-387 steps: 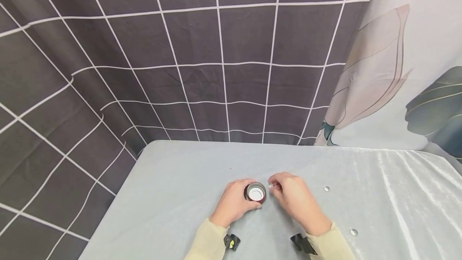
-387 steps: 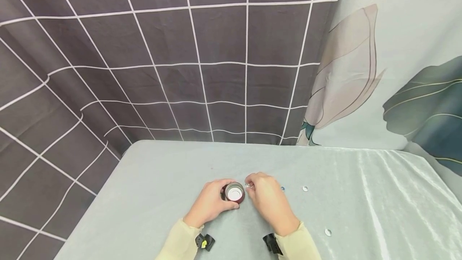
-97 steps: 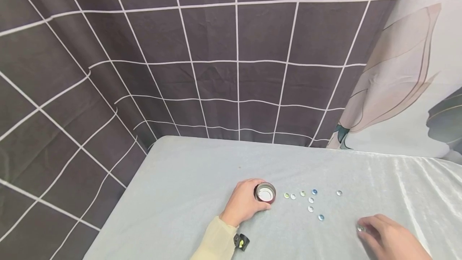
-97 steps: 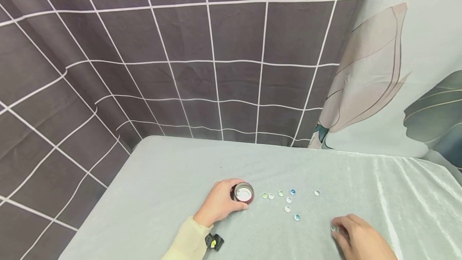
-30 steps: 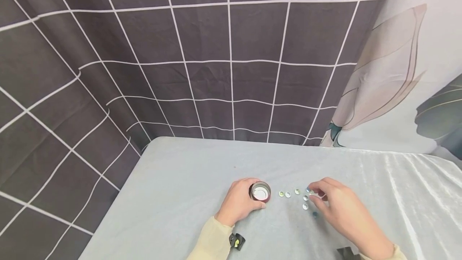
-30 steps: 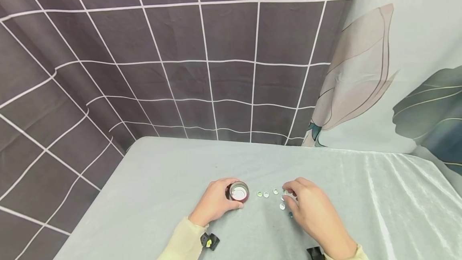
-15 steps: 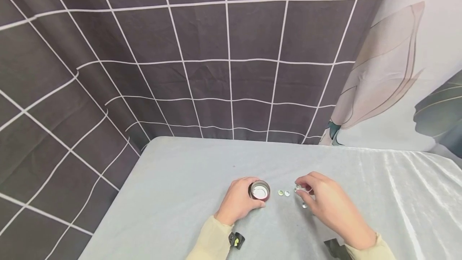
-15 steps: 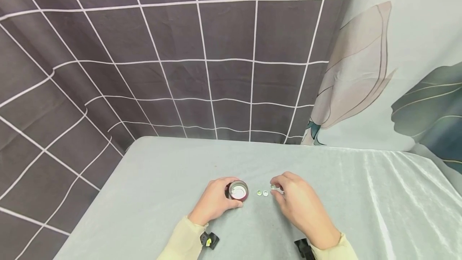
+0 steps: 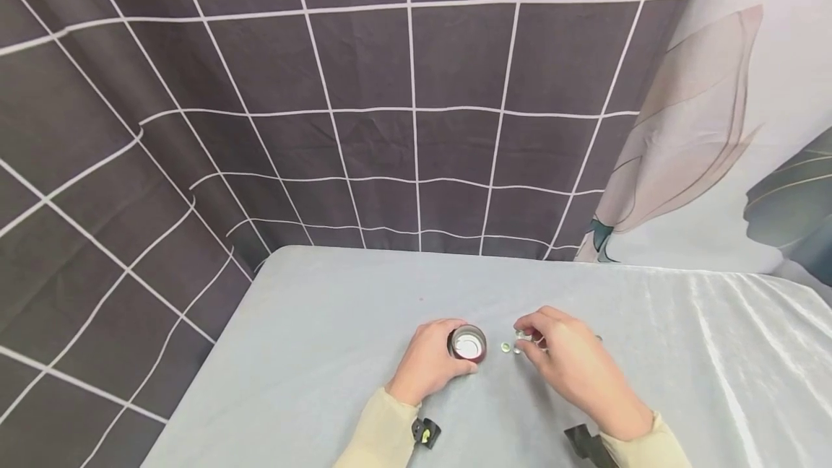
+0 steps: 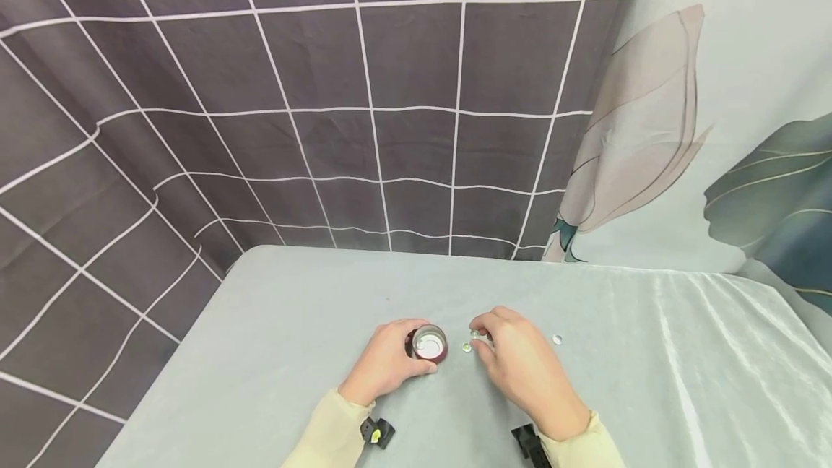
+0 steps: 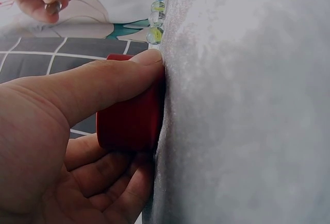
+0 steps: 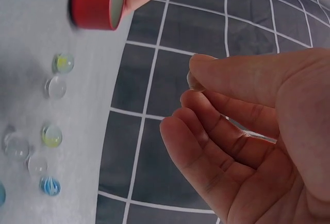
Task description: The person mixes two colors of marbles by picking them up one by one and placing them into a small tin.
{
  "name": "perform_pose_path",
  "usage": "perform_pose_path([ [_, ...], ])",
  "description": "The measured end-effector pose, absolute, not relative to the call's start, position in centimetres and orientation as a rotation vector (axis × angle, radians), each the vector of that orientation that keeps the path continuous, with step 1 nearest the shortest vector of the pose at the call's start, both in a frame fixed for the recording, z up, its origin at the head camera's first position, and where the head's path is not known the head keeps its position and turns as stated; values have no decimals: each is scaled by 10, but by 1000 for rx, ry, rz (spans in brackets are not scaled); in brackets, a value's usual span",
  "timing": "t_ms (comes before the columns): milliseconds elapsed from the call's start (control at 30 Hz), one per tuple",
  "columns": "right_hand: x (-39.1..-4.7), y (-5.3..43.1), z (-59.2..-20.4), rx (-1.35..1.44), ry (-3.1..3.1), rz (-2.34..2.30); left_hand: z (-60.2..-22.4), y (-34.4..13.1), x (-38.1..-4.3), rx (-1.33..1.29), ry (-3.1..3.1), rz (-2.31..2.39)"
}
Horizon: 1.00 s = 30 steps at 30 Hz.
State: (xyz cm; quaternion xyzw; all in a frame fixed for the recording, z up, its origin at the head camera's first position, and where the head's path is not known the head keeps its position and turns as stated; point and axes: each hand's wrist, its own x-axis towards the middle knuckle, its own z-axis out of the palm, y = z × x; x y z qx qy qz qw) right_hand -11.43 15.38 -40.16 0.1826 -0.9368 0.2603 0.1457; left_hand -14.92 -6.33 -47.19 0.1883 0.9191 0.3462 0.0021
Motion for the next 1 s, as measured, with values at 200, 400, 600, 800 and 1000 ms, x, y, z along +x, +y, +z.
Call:
perform_pose_path([
  [200,-115,147,-404,532,-2714,786,-473,-63,-146,557,2874,1082],
  [400,-116,142,-405,545,-2708,792,-472,-63,-146,554,2877,1094],
  [600,-116,136,-407,552,-2727,809,-472,-62,-147,559,2880,1092],
  [800,-118,129,-410,586,-2724,806,-472,-62,-148,556,2871,1110],
  [1000,-121,125,-415,602,-2727,818,-471,-62,-149,562,2868,1127],
])
